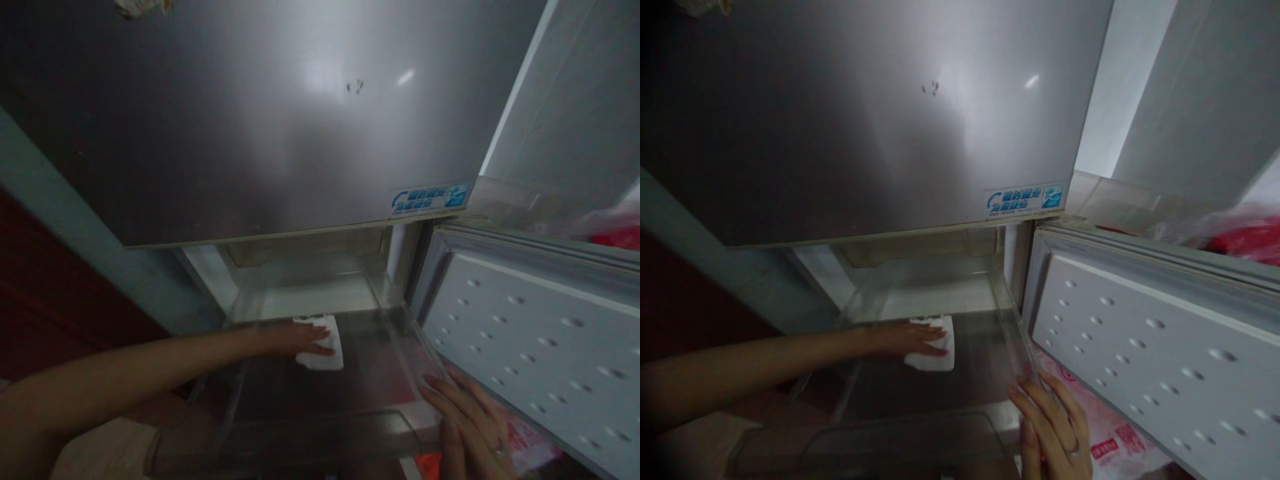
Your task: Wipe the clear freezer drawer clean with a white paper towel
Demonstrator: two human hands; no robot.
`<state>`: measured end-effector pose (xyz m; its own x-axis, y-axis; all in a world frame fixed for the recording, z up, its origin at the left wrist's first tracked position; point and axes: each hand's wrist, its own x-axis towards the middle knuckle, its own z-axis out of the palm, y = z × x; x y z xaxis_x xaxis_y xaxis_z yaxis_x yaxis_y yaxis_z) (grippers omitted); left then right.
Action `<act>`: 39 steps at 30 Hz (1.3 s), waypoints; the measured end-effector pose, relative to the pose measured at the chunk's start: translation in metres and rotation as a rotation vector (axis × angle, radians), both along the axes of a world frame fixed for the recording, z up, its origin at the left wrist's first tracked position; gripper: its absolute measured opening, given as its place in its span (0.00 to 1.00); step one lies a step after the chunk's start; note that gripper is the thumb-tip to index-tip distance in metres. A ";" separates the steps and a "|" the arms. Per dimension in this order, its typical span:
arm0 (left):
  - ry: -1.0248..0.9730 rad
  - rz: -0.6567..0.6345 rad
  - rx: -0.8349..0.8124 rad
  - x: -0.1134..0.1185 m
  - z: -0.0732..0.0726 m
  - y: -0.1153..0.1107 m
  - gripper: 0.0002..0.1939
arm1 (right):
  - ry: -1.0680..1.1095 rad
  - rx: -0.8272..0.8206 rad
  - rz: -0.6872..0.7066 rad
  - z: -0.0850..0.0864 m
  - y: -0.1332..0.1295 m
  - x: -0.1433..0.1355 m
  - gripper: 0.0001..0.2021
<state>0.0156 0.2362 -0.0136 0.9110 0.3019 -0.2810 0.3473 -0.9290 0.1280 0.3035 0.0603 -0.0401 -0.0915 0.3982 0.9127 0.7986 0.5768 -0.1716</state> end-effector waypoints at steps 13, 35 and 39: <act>-0.042 -0.146 -0.011 -0.015 -0.011 0.000 0.29 | 0.028 -0.025 -0.039 -0.001 -0.002 0.001 0.15; 0.066 -0.117 0.037 -0.007 -0.009 -0.003 0.32 | 0.038 -0.036 -0.033 -0.002 -0.002 0.003 0.15; -0.011 -0.284 0.042 -0.004 -0.011 -0.048 0.24 | 0.027 -0.058 -0.037 -0.001 -0.001 0.001 0.15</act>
<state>0.0113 0.1878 -0.0245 0.9636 0.0448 -0.2635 0.0708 -0.9934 0.0901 0.3048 0.0589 -0.0409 -0.0516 0.4530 0.8900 0.8137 0.5358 -0.2255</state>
